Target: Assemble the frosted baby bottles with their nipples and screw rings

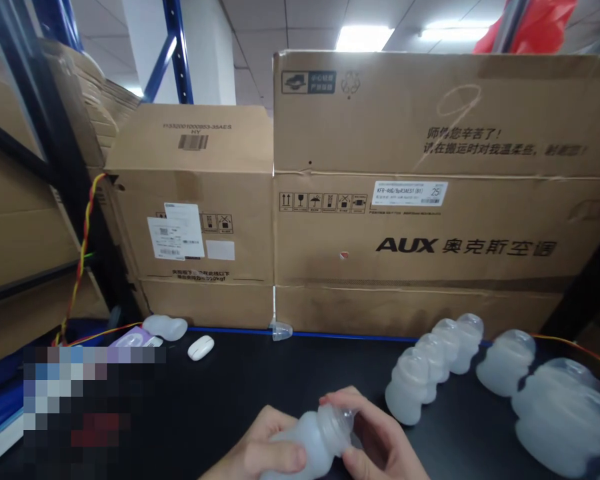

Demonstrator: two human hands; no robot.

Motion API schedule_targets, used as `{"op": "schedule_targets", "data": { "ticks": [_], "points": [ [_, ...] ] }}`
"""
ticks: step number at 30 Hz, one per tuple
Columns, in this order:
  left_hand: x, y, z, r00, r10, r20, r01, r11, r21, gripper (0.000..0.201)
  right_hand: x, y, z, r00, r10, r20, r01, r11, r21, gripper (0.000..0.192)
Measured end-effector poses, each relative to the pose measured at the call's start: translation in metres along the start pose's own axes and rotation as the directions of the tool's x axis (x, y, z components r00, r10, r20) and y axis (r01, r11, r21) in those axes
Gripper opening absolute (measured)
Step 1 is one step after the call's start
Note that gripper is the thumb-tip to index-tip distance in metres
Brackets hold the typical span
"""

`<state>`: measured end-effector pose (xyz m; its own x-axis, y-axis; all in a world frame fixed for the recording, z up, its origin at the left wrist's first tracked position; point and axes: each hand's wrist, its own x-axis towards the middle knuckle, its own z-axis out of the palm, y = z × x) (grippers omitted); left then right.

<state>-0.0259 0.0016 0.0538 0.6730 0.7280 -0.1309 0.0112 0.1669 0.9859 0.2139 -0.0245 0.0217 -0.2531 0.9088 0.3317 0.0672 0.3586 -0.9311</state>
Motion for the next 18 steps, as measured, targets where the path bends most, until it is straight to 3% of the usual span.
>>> {"op": "schedule_targets", "data": {
  "ticks": [3, 6, 8, 11, 12, 13, 15, 16, 18],
  "points": [
    [0.0, -0.003, 0.008, 0.966, 0.179, -0.189, -0.118, 0.948, 0.294, 0.058, 0.001, -0.002, 0.0, 0.987, 0.084, -0.134, -0.1, 0.988, -0.118, 0.06],
    [0.0, 0.007, 0.006, 0.889, 0.341, -0.306, -0.18, 0.874, 0.452, 0.052, 0.007, -0.009, -0.005, 0.994, 0.095, -0.045, -0.101, 0.977, -0.19, 0.045],
    [-0.002, 0.018, -0.002, 0.86, 0.331, -0.389, -0.149, 0.891, 0.429, 0.046, 0.01, -0.016, -0.01, 1.0, 0.004, -0.029, -0.009, 0.984, -0.177, 0.053],
    [-0.008, 0.027, -0.016, 0.925, 0.206, -0.319, -0.092, 0.937, 0.336, 0.045, 0.01, -0.028, -0.013, 0.979, -0.118, -0.165, 0.075, 0.966, -0.247, 0.028],
    [-0.01, 0.028, -0.018, 0.954, 0.139, -0.267, -0.05, 0.948, 0.315, 0.045, 0.009, -0.03, -0.013, 0.975, -0.148, -0.167, 0.094, 0.95, -0.296, 0.042],
    [-0.011, 0.027, -0.018, 0.974, 0.062, -0.219, 0.006, 0.956, 0.295, 0.045, 0.008, -0.032, -0.012, 0.976, -0.171, -0.131, 0.118, 0.933, -0.34, 0.057],
    [-0.014, 0.025, -0.014, 0.987, -0.078, -0.141, 0.115, 0.953, 0.279, 0.044, 0.005, -0.035, -0.009, 0.981, -0.196, 0.009, 0.185, 0.909, -0.373, 0.05],
    [-0.015, 0.025, -0.01, 0.987, -0.094, -0.128, 0.129, 0.944, 0.302, 0.042, 0.004, -0.035, -0.008, 0.978, -0.193, 0.076, 0.208, 0.904, -0.375, 0.039],
    [-0.017, 0.025, -0.001, 0.992, -0.016, -0.126, 0.069, 0.902, 0.427, 0.035, 0.003, -0.036, -0.004, 0.972, -0.173, 0.157, 0.223, 0.889, -0.4, 0.027]
  ]
}}
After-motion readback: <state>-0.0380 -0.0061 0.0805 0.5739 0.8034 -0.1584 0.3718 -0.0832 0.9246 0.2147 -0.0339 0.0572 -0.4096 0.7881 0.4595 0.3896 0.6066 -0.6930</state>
